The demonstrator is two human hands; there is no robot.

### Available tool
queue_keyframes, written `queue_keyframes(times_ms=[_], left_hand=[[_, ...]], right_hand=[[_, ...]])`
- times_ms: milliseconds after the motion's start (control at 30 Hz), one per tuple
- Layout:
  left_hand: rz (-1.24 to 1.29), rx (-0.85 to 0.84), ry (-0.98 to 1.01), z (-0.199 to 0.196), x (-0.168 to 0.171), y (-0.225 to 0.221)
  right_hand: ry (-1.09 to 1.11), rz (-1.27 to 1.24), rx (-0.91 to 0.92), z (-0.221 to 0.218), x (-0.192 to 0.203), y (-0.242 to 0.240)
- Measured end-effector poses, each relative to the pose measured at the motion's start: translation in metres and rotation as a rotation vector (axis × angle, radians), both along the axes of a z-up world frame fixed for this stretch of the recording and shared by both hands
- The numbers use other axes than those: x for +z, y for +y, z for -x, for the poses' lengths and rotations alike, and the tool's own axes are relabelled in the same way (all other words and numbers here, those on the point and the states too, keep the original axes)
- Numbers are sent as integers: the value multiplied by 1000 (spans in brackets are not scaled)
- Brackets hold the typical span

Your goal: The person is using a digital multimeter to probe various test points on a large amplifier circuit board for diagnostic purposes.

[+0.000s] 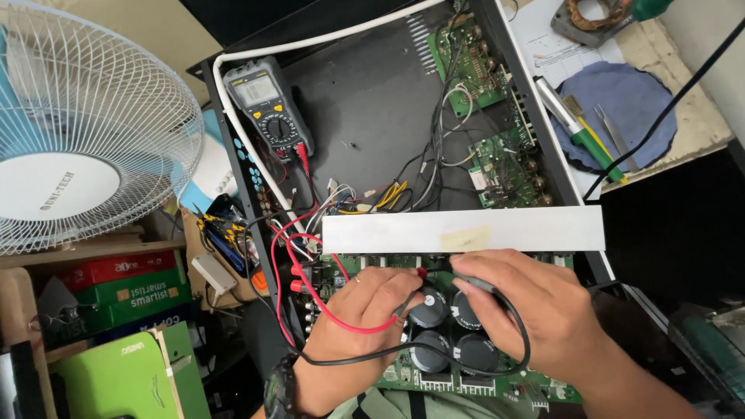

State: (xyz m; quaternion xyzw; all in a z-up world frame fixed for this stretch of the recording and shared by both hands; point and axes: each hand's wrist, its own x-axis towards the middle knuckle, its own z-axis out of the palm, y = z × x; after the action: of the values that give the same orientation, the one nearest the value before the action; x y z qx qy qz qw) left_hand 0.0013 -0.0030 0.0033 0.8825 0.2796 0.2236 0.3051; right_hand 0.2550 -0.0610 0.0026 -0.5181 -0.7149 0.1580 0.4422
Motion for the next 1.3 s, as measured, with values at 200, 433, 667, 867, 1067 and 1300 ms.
queue_keyframes(times_ms=[200, 433, 667, 867, 1067, 1300], left_hand=[[-7, -22, -12, 0, 1, 1], [33, -13, -16, 0, -1, 0], [3, -22, -12, 0, -2, 0], [-25, 0, -35, -4, -1, -1], [-33, -17, -31, -3, -5, 1], [-33, -15, -64, -5, 0, 1]], right_hand=[[-27, -3, -50, 4, 1, 0], [-36, -6, -48, 5, -3, -1], [-62, -29, -53, 5, -4, -1], [-77, -41, -61, 6, -5, 0], [-82, -32, -65, 6, -8, -1], [-34, 36, -76, 7, -6, -3]])
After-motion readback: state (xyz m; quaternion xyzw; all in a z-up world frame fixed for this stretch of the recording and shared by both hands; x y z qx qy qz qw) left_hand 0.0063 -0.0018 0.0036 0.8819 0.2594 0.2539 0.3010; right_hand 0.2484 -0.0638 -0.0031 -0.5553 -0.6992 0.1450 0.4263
